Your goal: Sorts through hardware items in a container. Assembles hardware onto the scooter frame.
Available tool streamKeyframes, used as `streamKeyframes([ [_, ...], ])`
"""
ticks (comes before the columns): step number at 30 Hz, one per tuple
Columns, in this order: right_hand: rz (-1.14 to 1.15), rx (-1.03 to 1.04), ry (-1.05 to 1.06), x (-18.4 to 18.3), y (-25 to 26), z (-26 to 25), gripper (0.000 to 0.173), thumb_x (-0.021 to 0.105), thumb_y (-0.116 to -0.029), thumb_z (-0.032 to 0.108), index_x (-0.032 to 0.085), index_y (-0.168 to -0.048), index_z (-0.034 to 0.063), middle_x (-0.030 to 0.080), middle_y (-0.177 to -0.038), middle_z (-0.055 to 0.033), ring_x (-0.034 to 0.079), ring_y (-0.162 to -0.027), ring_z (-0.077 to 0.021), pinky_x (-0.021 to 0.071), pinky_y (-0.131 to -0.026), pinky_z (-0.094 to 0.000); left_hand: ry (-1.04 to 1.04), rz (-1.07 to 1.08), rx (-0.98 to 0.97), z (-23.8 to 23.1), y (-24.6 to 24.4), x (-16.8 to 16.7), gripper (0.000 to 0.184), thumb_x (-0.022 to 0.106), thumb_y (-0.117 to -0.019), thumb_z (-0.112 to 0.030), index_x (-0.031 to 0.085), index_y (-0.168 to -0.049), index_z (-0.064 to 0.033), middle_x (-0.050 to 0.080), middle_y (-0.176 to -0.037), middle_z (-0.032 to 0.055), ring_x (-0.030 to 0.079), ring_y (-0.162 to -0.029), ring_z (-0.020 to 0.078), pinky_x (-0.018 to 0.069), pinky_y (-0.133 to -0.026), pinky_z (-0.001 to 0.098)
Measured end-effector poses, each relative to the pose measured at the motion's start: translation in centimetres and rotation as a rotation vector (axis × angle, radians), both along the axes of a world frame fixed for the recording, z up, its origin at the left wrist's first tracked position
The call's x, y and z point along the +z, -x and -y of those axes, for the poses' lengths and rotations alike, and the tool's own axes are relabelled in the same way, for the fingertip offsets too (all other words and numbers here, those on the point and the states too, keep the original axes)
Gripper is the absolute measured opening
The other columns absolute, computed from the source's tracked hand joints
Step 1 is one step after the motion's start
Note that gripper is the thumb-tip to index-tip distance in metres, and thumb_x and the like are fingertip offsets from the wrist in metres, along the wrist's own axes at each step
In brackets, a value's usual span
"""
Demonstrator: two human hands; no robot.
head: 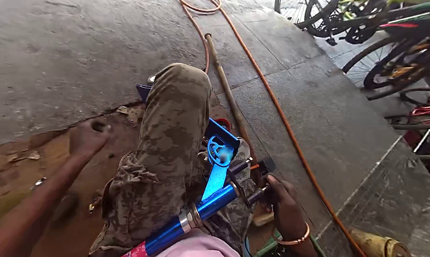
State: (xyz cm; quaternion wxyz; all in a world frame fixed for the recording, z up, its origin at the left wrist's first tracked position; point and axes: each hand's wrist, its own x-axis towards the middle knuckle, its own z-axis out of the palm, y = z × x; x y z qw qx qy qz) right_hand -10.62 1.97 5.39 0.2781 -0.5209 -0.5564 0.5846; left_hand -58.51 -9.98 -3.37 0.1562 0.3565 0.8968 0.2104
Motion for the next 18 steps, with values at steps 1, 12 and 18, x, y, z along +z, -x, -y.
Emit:
streamKeyframes([
  [1, 0.051, 0.046, -0.021, -0.4, -0.3, -0.5, 0.042, 0.036, -0.1065, 0.031, 0.066, -0.087, 0.0079, 0.060, -0.063, -0.0008, 0.055, -0.046, -0.0084, 0.0483, -0.042, -0.0229, -0.096, 0.038, 0.074, -1.4, 1.3, 0.8, 0.045, 0.054, -0.1066, -0.032, 0.062, -0.124, 0.0084, 0.066, -0.113, 0.0354, 0.065, -0.104, 0.0541, 0.0470, -0.092, 0.0730],
  [12, -0.054, 0.272, -0.053, -1.8, 1.9, -3.0, 0.029, 0.052, -0.1079, 0.024, 0.070, -0.111, 0.0010, 0.074, -0.088, -0.0159, 0.072, -0.069, -0.0228, 0.0638, -0.064, -0.0349, -0.429, 0.135, -0.743, -4.4, -22.2, 11.5, 0.025, 0.068, -0.0925, -0.037, 0.073, -0.109, -0.0191, 0.071, -0.094, -0.0064, 0.067, -0.076, 0.0073, 0.0591, -0.062, 0.0313],
  [18, -0.070, 0.217, -0.062, -1.7, 2.1, -2.5, 0.027, 0.052, -0.1081, 0.019, 0.071, -0.112, -0.0003, 0.072, -0.083, -0.0149, 0.069, -0.063, -0.0196, 0.0619, -0.059, -0.0312, -0.299, 0.272, -0.680, -4.6, -25.2, 7.5, 0.023, 0.070, -0.0900, -0.043, 0.069, -0.102, -0.0241, 0.064, -0.079, -0.0117, 0.061, -0.066, 0.0027, 0.0556, -0.060, 0.0276],
])
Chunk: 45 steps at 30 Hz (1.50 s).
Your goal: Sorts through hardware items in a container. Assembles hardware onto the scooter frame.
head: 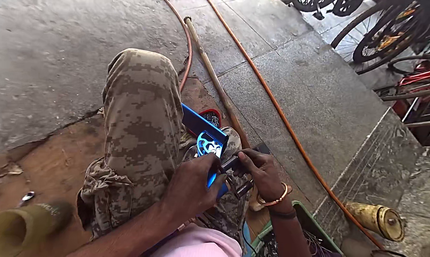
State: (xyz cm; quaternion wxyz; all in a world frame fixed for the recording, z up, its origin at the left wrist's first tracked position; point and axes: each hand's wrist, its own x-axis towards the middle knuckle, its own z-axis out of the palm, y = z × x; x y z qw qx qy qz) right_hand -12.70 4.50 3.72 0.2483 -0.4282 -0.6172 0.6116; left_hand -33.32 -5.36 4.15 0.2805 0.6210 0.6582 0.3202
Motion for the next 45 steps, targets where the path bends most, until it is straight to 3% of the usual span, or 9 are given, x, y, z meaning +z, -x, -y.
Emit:
streamKeyframes([
  [4, 0.019, -0.067, 0.060, 0.1, 0.4, -0.1, 0.029, 0.054, -0.1076, 0.021, 0.072, -0.103, -0.0006, 0.071, -0.077, -0.0155, 0.068, -0.057, -0.0188, 0.0599, -0.054, -0.0297, -0.001, 0.031, 0.033, -0.1, 0.1, -0.5, 0.021, 0.070, -0.0883, -0.043, 0.072, -0.101, -0.0267, 0.066, -0.082, -0.0138, 0.061, -0.068, 0.0005, 0.0558, -0.060, 0.0265],
  [7, 0.002, -0.059, 0.090, 0.0, 0.3, -0.4, 0.029, 0.053, -0.1078, 0.021, 0.071, -0.103, -0.0012, 0.071, -0.077, -0.0154, 0.067, -0.058, -0.0184, 0.0591, -0.054, -0.0285, -0.022, 0.035, 0.070, 0.0, -0.3, -0.9, 0.022, 0.070, -0.0865, -0.042, 0.073, -0.101, -0.0260, 0.065, -0.082, -0.0129, 0.060, -0.067, 0.0005, 0.0543, -0.057, 0.0252],
  [13, -0.034, -0.051, 0.102, -0.2, 0.2, -0.1, 0.029, 0.052, -0.1083, 0.021, 0.070, -0.104, -0.0011, 0.069, -0.077, -0.0146, 0.066, -0.059, -0.0164, 0.0579, -0.054, -0.0266, 0.020, 0.023, 0.203, -0.8, -2.0, -1.1, 0.025, 0.075, -0.0688, -0.043, 0.065, -0.086, -0.0270, 0.057, -0.073, -0.0136, 0.055, -0.059, 0.0032, 0.0482, -0.050, 0.0300],
  [16, -0.026, -0.086, 0.050, -0.6, 0.4, 0.2, 0.026, 0.053, -0.1075, 0.018, 0.071, -0.102, -0.0012, 0.067, -0.073, -0.0118, 0.062, -0.054, -0.0135, 0.0548, -0.050, -0.0239, 0.063, 0.027, 0.219, -1.3, -2.4, -0.9, 0.024, 0.076, -0.0663, -0.040, 0.063, -0.081, -0.0264, 0.055, -0.070, -0.0127, 0.054, -0.058, 0.0045, 0.0474, -0.049, 0.0311],
  [20, -0.028, -0.106, 0.044, -1.1, 0.4, 0.4, 0.027, 0.053, -0.1075, 0.018, 0.071, -0.101, -0.0011, 0.067, -0.071, -0.0116, 0.060, -0.052, -0.0134, 0.0535, -0.049, -0.0238, 0.048, 0.005, 0.213, -1.4, -2.7, -1.2, 0.021, 0.075, -0.0659, -0.036, 0.061, -0.078, -0.0263, 0.054, -0.070, -0.0124, 0.054, -0.059, 0.0045, 0.0462, -0.048, 0.0305],
  [25, -0.074, -0.088, 0.061, -1.0, 0.4, 0.2, 0.027, 0.053, -0.1078, 0.019, 0.070, -0.101, -0.0010, 0.066, -0.071, -0.0116, 0.061, -0.053, -0.0131, 0.0544, -0.050, -0.0237, 0.037, 0.065, 0.124, -0.7, -1.5, -1.4, 0.024, 0.073, -0.0735, -0.038, 0.064, -0.091, -0.0253, 0.058, -0.077, -0.0130, 0.057, -0.064, 0.0018, 0.0509, -0.054, 0.0267],
  [35, -0.092, -0.103, 0.081, -1.3, 0.5, 0.4, 0.027, 0.054, -0.1073, 0.017, 0.071, -0.100, -0.0013, 0.067, -0.071, -0.0118, 0.061, -0.052, -0.0121, 0.0537, -0.049, -0.0227, 0.030, 0.240, 0.133, -0.9, -0.3, -1.6, 0.017, 0.080, -0.0689, -0.030, 0.067, -0.078, -0.0260, 0.060, -0.067, -0.0155, 0.057, -0.058, -0.0012, 0.0484, -0.049, 0.0199],
  [41, -0.118, -0.115, 0.098, -1.5, 0.4, 0.3, 0.026, 0.054, -0.1071, 0.016, 0.071, -0.099, -0.0016, 0.067, -0.070, -0.0120, 0.061, -0.052, -0.0116, 0.0537, -0.049, -0.0225, 0.190, 0.373, 0.026, -1.3, 1.2, -0.7, 0.019, 0.080, -0.0767, -0.026, 0.078, -0.096, -0.0261, 0.072, -0.078, -0.0132, 0.067, -0.065, 0.0024, 0.0571, -0.055, 0.0230],
  [45, -0.124, -0.113, 0.108, -1.7, 0.3, 0.4, 0.026, 0.053, -0.1074, 0.015, 0.071, -0.100, -0.0017, 0.067, -0.071, -0.0118, 0.062, -0.053, -0.0121, 0.0548, -0.050, -0.0236, 0.185, 0.388, -0.002, -0.9, 1.4, -0.6, 0.016, 0.078, -0.0837, -0.023, 0.079, -0.100, -0.0241, 0.075, -0.084, -0.0120, 0.070, -0.069, 0.0027, 0.0613, -0.062, 0.0236],
])
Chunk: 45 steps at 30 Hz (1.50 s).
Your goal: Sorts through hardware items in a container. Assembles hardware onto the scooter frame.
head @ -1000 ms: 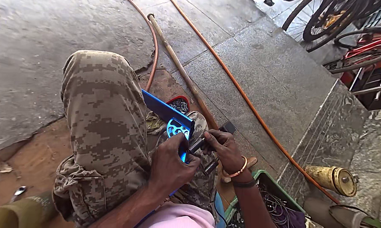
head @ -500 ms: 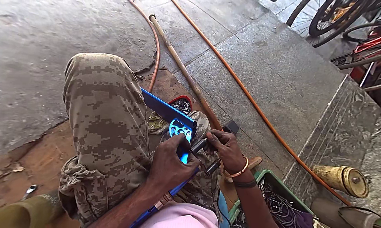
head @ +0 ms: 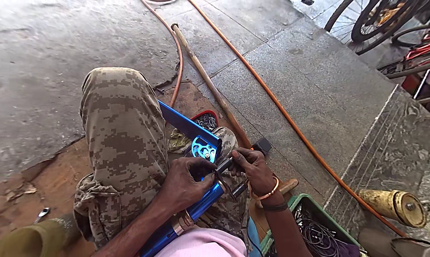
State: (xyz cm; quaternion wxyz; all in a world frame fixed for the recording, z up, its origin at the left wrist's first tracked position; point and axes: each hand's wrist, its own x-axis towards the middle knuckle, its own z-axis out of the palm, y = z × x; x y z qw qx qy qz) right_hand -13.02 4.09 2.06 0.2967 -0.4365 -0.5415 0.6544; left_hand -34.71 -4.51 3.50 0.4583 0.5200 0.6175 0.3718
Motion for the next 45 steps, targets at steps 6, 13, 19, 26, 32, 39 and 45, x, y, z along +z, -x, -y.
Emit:
streamKeyframes([
  [6, 0.017, -0.020, -0.009, -0.3, 0.0, 0.1, 0.025, 0.053, -0.1071, 0.015, 0.072, -0.101, -0.0012, 0.067, -0.070, -0.0120, 0.061, -0.051, -0.0120, 0.0538, -0.048, -0.0233, 0.041, 0.075, -0.030, 0.1, 0.3, 0.2, 0.016, 0.077, -0.0904, -0.016, 0.080, -0.106, -0.0203, 0.078, -0.093, -0.0098, 0.073, -0.078, 0.0026, 0.0629, -0.072, 0.0231],
  [13, 0.009, -0.041, -0.006, -0.3, 0.1, 0.1, 0.025, 0.055, -0.1064, 0.015, 0.073, -0.100, -0.0009, 0.068, -0.069, -0.0131, 0.062, -0.051, -0.0136, 0.0554, -0.049, -0.0245, -0.074, -0.154, 0.134, 1.5, -2.5, -0.3, 0.017, 0.070, -0.0860, -0.023, 0.074, -0.102, -0.0218, 0.067, -0.082, -0.0119, 0.060, -0.063, 0.0006, 0.0550, -0.057, 0.0226],
  [19, -0.013, -0.036, -0.037, -0.9, 0.0, 0.0, 0.027, 0.056, -0.1060, 0.016, 0.073, -0.094, -0.0011, 0.068, -0.068, -0.0144, 0.063, -0.051, -0.0144, 0.0558, -0.049, -0.0251, -0.219, -0.283, 0.237, 2.9, -4.0, -0.8, 0.016, 0.072, -0.0813, -0.029, 0.076, -0.090, -0.0169, 0.067, -0.078, -0.0092, 0.061, -0.065, -0.0015, 0.0546, -0.057, 0.0194],
  [26, 0.065, 0.005, -0.067, -0.8, -0.8, -0.3, 0.028, 0.055, -0.1061, 0.022, 0.073, -0.102, 0.0020, 0.070, -0.073, -0.0114, 0.065, -0.055, -0.0148, 0.0579, -0.052, -0.0271, -0.223, -0.058, 0.270, 2.2, -1.5, 2.3, 0.016, 0.070, -0.0858, -0.020, 0.072, -0.100, -0.0148, 0.067, -0.085, -0.0068, 0.062, -0.064, 0.0017, 0.0577, -0.057, 0.0215],
  [32, 0.135, 0.131, -0.128, -1.2, -2.1, -0.6, 0.027, 0.047, -0.1088, 0.020, 0.068, -0.112, 0.0035, 0.075, -0.084, -0.0035, 0.072, -0.067, -0.0135, 0.0633, -0.063, -0.0286, -0.584, -0.287, 0.397, 2.4, 11.6, 13.8, 0.025, 0.056, -0.1001, -0.015, 0.066, -0.117, 0.0004, 0.067, -0.092, 0.0030, 0.061, -0.066, 0.0069, 0.0549, -0.056, 0.0231],
  [39, 0.091, 0.196, -0.141, -1.4, -2.6, -0.8, 0.028, 0.040, -0.1097, 0.013, 0.063, -0.118, 0.0021, 0.076, -0.088, 0.0001, 0.073, -0.071, -0.0109, 0.0629, -0.065, -0.0281, 0.368, -0.638, 0.557, 4.9, 26.2, -2.9, 0.032, 0.060, -0.1007, -0.029, 0.070, -0.112, -0.0009, 0.072, -0.099, 0.0190, 0.071, -0.092, 0.0344, 0.0562, -0.086, 0.0596],
  [45, 0.012, 0.282, -0.180, -2.7, -3.4, -1.5, 0.029, 0.040, -0.1111, 0.020, 0.062, -0.121, 0.0052, 0.075, -0.095, 0.0033, 0.072, -0.075, -0.0101, 0.0617, -0.067, -0.0299, 0.719, -0.592, 0.330, 10.6, 27.4, -17.1, 0.028, 0.068, -0.0933, -0.030, 0.074, -0.108, -0.0069, 0.073, -0.103, 0.0165, 0.071, -0.099, 0.0340, 0.0559, -0.088, 0.0592],
])
